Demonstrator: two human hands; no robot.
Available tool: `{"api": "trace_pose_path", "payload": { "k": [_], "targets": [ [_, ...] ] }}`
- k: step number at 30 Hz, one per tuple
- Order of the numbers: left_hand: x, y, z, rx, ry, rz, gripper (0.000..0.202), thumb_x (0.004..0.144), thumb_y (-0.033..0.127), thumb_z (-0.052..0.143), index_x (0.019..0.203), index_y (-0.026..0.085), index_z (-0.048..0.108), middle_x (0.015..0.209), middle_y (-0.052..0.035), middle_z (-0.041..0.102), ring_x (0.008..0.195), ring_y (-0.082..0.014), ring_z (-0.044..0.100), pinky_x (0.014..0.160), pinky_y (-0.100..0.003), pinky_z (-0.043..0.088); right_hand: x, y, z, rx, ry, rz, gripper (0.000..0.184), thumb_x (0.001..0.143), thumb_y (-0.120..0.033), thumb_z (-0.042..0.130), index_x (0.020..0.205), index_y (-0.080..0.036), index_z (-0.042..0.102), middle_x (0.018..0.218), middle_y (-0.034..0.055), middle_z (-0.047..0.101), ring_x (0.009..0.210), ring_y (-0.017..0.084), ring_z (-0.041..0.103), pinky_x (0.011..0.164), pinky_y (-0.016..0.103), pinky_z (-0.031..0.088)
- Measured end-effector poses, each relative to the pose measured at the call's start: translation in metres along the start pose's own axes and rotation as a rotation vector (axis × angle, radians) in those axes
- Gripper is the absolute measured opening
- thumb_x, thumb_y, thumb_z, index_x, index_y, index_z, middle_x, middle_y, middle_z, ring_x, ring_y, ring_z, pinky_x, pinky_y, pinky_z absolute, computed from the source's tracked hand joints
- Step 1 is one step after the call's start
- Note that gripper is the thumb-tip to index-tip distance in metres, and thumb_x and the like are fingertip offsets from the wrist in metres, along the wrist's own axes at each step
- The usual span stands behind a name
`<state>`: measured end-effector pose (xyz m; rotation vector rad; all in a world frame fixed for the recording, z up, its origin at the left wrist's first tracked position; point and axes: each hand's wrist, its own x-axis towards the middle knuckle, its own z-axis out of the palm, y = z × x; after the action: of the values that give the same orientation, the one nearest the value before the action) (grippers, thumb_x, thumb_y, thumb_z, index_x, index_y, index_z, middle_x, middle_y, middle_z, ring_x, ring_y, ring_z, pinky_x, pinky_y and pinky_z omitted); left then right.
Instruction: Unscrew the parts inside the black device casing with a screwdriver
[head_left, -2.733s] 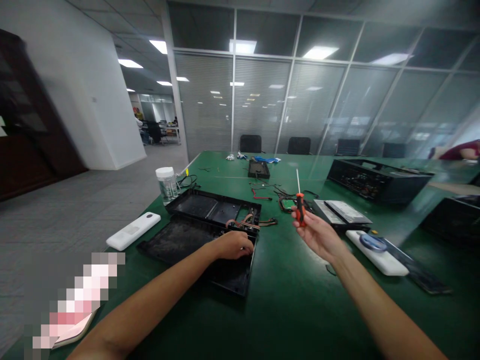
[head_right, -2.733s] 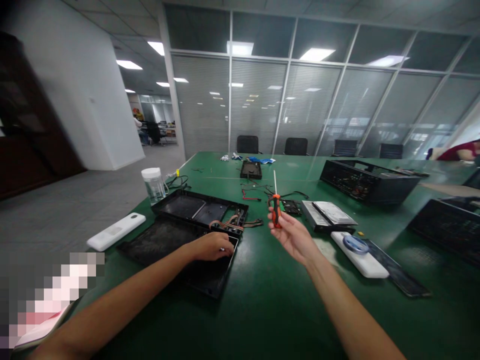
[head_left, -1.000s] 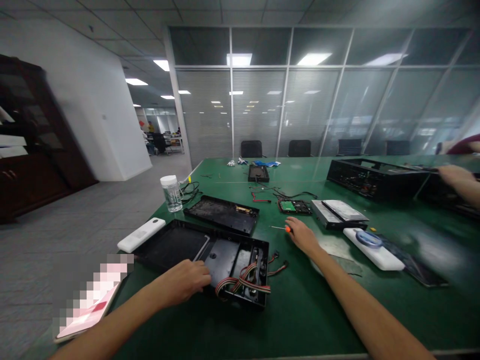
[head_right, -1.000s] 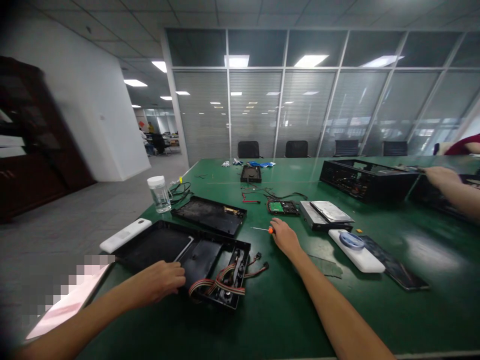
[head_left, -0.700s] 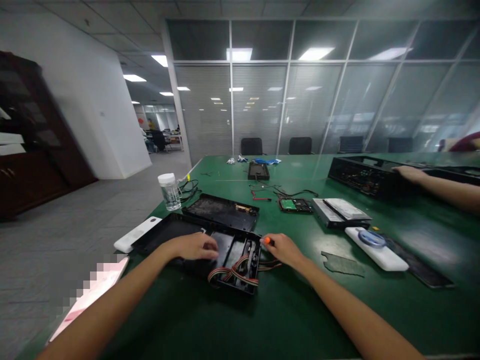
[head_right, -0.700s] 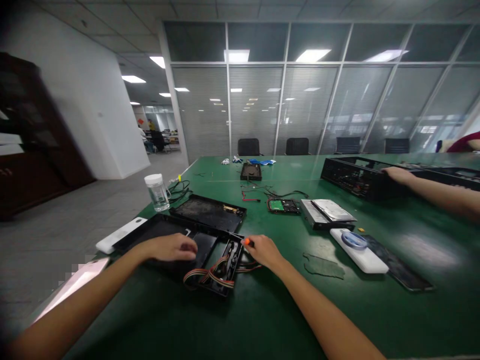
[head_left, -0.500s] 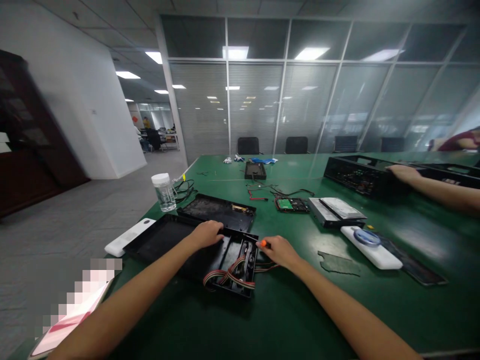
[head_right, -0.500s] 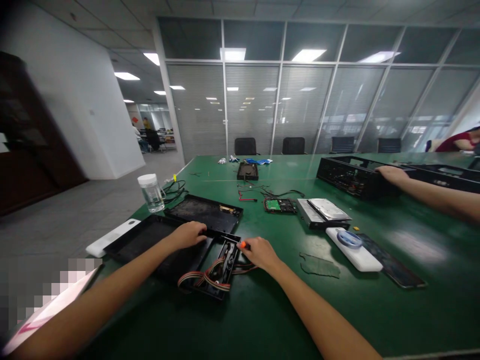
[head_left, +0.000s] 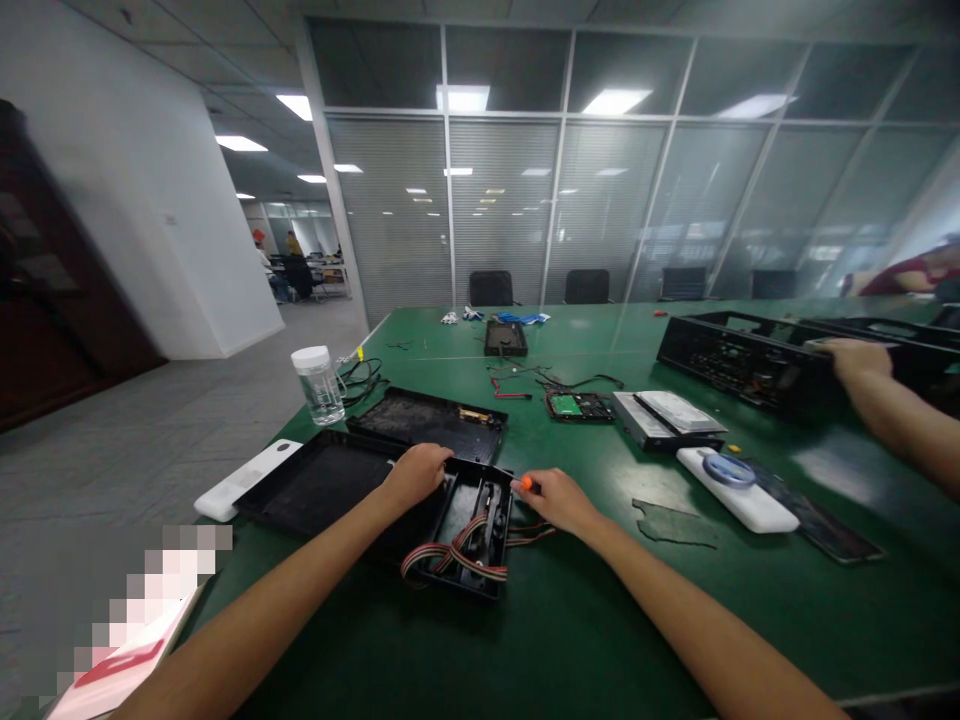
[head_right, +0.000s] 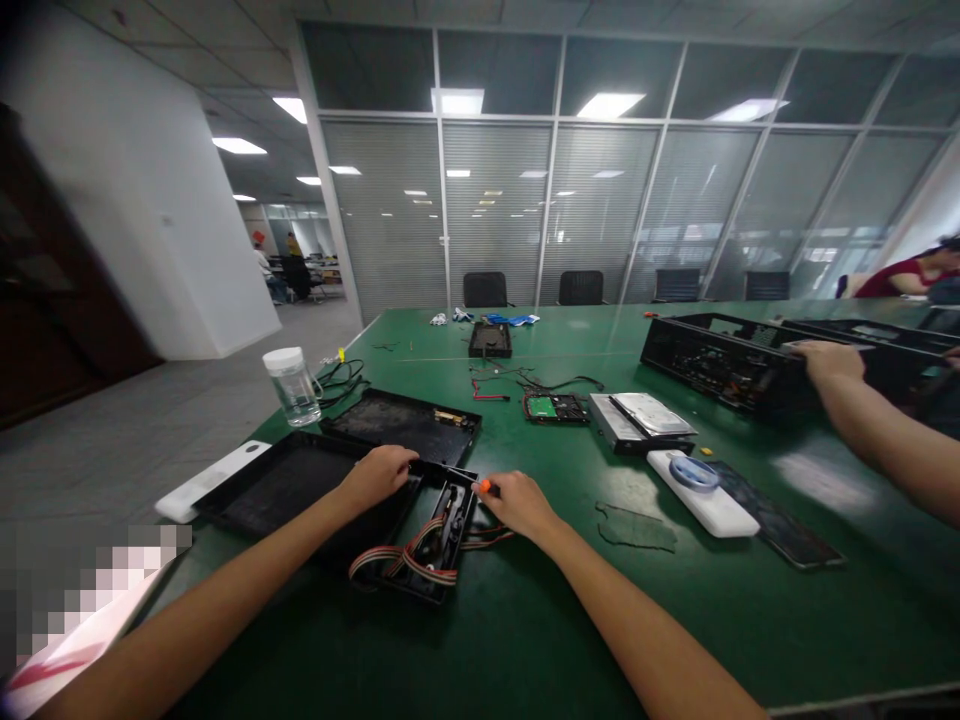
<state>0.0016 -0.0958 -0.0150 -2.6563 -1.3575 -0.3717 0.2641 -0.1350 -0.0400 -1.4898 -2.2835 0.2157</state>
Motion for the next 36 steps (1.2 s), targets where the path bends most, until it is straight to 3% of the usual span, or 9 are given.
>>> {"api": "trace_pose_path", "payload": {
  "k": [5, 8, 15, 21, 23, 27, 31, 33, 36],
  "targets": [
    [0.009, 0.015, -0.015, -0.163, -0.036, 0.207, 0.025, 0.079, 0.011, 0.047, 0.094, 0.017, 0.066, 0.088, -0.0055, 0.062, 0.085, -0.0151, 0.056, 0.081, -0.024, 0.041, 0.001, 0.001, -0.001, 0.057, 0.023, 0.026, 0.044, 0.086, -0.048, 0.036, 0.064, -0.019, 0.061, 0.058, 0.0028, 0.06, 0.055, 0.014, 0.051, 0.055, 0.023, 0.032],
    [0.02, 0.028, -0.013, -0.216, -0.086, 0.285, 0.02, 0.081, 0.015, 0.05, 0.09, 0.016, 0.068, 0.085, -0.005, 0.065, 0.081, -0.0151, 0.057, 0.078, -0.023, 0.041, 0.003, 0.004, -0.001, 0.072, 0.051, 0.042, 0.044, 0.085, -0.05, 0.036, 0.063, -0.019, 0.059, 0.057, 0.0022, 0.059, 0.053, 0.013, 0.05, 0.054, 0.023, 0.031],
    [0.024, 0.037, 0.013, -0.266, -0.103, 0.243, 0.019, 0.083, 0.016, 0.05, 0.092, 0.015, 0.067, 0.091, -0.0061, 0.067, 0.085, -0.0171, 0.06, 0.079, -0.024, 0.041, 0.004, 0.017, -0.005, 0.114, 0.129, 0.076, 0.044, 0.085, -0.05, 0.036, 0.061, -0.019, 0.056, 0.055, 0.0006, 0.057, 0.054, 0.014, 0.051, 0.054, 0.022, 0.033],
    [0.016, 0.038, 0.017, -0.259, -0.077, 0.259, 0.022, 0.083, 0.015, 0.047, 0.093, 0.014, 0.067, 0.09, -0.0078, 0.067, 0.085, -0.0177, 0.06, 0.08, -0.026, 0.041, 0.006, 0.019, -0.004, 0.182, 0.136, 0.069, 0.033, 0.082, -0.047, 0.042, 0.069, -0.02, 0.056, 0.062, 0.001, 0.058, 0.061, 0.015, 0.052, 0.059, 0.024, 0.036],
    [0.017, 0.038, 0.016, -0.293, -0.082, 0.286, 0.022, 0.083, 0.016, 0.047, 0.092, 0.014, 0.067, 0.09, -0.0073, 0.066, 0.085, -0.0166, 0.059, 0.081, -0.025, 0.041, 0.007, 0.024, -0.003, 0.251, 0.16, 0.103, 0.023, 0.076, -0.042, 0.05, 0.083, -0.02, 0.053, 0.069, 0.0002, 0.057, 0.063, 0.014, 0.051, 0.059, 0.024, 0.037],
    [0.018, 0.035, 0.016, -0.359, -0.086, 0.274, 0.019, 0.082, 0.015, 0.048, 0.09, 0.015, 0.066, 0.091, -0.0051, 0.066, 0.085, -0.0148, 0.058, 0.082, -0.024, 0.041, 0.008, 0.037, -0.009, 0.458, 0.146, 0.161, 0.03, 0.066, -0.025, 0.054, 0.093, -0.02, 0.042, 0.076, -0.0028, 0.051, 0.058, 0.01, 0.047, 0.055, 0.022, 0.038],
    [0.017, 0.035, 0.015, -0.387, -0.092, 0.21, 0.017, 0.081, 0.015, 0.05, 0.091, 0.015, 0.064, 0.09, -0.0043, 0.065, 0.083, -0.0144, 0.058, 0.079, -0.023, 0.042, 0.008, 0.037, -0.033, 0.723, 0.118, 0.136, 0.028, 0.074, -0.031, 0.048, 0.098, -0.019, 0.044, 0.07, -0.003, 0.052, 0.051, 0.009, 0.047, 0.048, 0.022, 0.037],
    [0.017, 0.037, 0.015, -0.399, -0.106, 0.188, 0.017, 0.081, 0.015, 0.05, 0.091, 0.014, 0.063, 0.088, -0.0043, 0.064, 0.081, -0.0144, 0.058, 0.077, -0.023, 0.042, 0.007, 0.031, -0.045, 0.759, 0.2, 0.161, 0.029, 0.08, -0.04, 0.042, 0.094, -0.016, 0.051, 0.059, -0.003, 0.05, 0.045, 0.01, 0.043, 0.044, 0.022, 0.034],
    [0.017, 0.038, 0.014, -0.41, -0.125, 0.173, 0.017, 0.082, 0.015, 0.048, 0.092, 0.015, 0.063, 0.088, -0.0045, 0.064, 0.081, -0.0147, 0.057, 0.076, -0.023, 0.042, 0.002, 0.021, -0.052, 0.642, 0.376, 0.166, 0.035, 0.081, -0.044, 0.041, 0.074, -0.015, 0.058, 0.048, -0.003, 0.044, 0.042, 0.009, 0.038, 0.042, 0.022, 0.029]
  ]
}}
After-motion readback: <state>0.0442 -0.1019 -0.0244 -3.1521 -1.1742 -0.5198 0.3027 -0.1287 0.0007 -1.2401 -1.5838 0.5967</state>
